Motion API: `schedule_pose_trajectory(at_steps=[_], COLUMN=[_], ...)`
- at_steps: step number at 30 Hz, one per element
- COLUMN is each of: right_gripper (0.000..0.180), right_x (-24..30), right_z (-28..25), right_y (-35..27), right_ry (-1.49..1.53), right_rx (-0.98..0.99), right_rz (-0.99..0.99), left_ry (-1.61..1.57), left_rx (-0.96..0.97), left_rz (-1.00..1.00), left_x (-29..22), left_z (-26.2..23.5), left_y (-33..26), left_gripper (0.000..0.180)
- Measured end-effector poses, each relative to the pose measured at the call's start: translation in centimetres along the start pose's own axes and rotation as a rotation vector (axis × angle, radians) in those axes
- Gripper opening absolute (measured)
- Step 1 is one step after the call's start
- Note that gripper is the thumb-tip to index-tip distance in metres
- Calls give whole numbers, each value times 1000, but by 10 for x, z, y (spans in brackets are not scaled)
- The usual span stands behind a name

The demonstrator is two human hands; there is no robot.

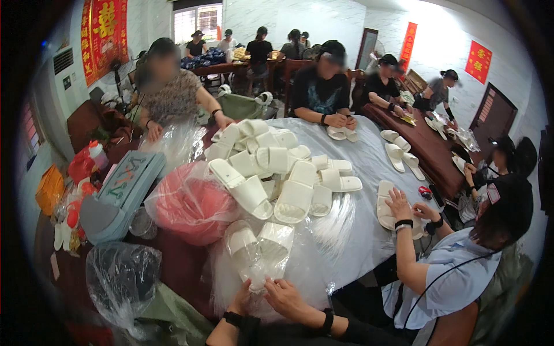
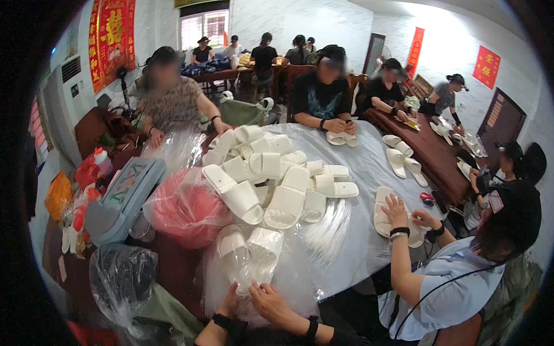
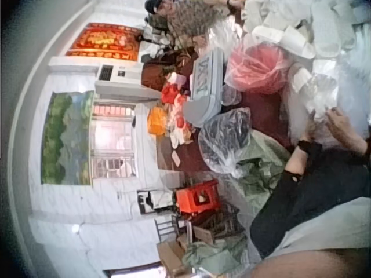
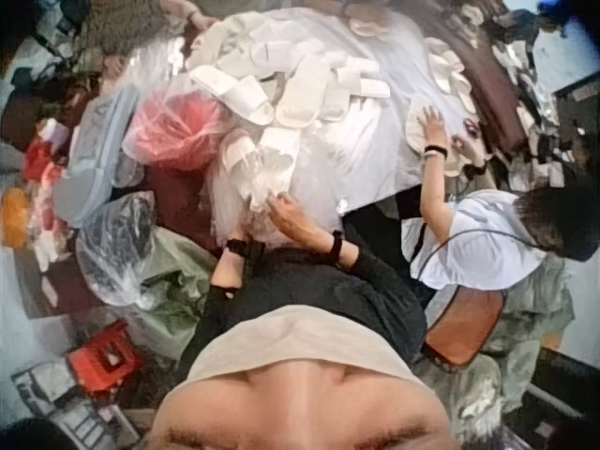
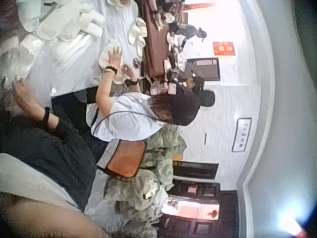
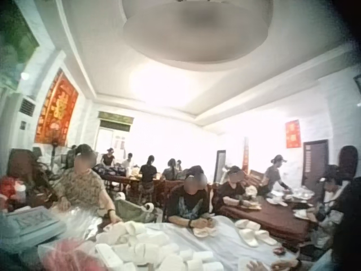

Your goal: Inspecting white slippers and placing them into clear plastic bags for final packaging.

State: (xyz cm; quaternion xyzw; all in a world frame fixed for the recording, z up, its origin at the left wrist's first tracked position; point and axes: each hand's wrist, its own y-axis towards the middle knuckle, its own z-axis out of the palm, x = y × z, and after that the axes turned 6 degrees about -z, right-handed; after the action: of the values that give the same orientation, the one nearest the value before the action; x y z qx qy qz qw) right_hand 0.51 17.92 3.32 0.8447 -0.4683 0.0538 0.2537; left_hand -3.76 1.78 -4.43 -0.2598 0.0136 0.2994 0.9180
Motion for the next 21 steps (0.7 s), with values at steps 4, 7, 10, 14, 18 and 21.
schedule_pose_trajectory(at_steps=[4,7,10,14,18,21], right_gripper=[36,31,24,22,28,26], right_x=[-4,-20,-52,-70,-67,-74], right_z=[0,-12,-3,23,39,56], right_y=[6,12,4,-9,-10,-13], right_ry=[-171,164,764,700,531,431], right_rx=[22,-50,-61,-422,-416,-421], right_rz=[-131,-71,29,418,352,351], left_ry=[331,639,626,501,469,313], left_rx=[10,10,-31,-21,73,154], left_rz=[24,133,29,-93,-31,-32], left_x=[0,-5,-4,-5,-7,-10], left_z=[-10,0,-1,25,29,29], left_y=[-3,-5,-5,-5,-15,-17], left_gripper=[41,43,44,47,46,43])
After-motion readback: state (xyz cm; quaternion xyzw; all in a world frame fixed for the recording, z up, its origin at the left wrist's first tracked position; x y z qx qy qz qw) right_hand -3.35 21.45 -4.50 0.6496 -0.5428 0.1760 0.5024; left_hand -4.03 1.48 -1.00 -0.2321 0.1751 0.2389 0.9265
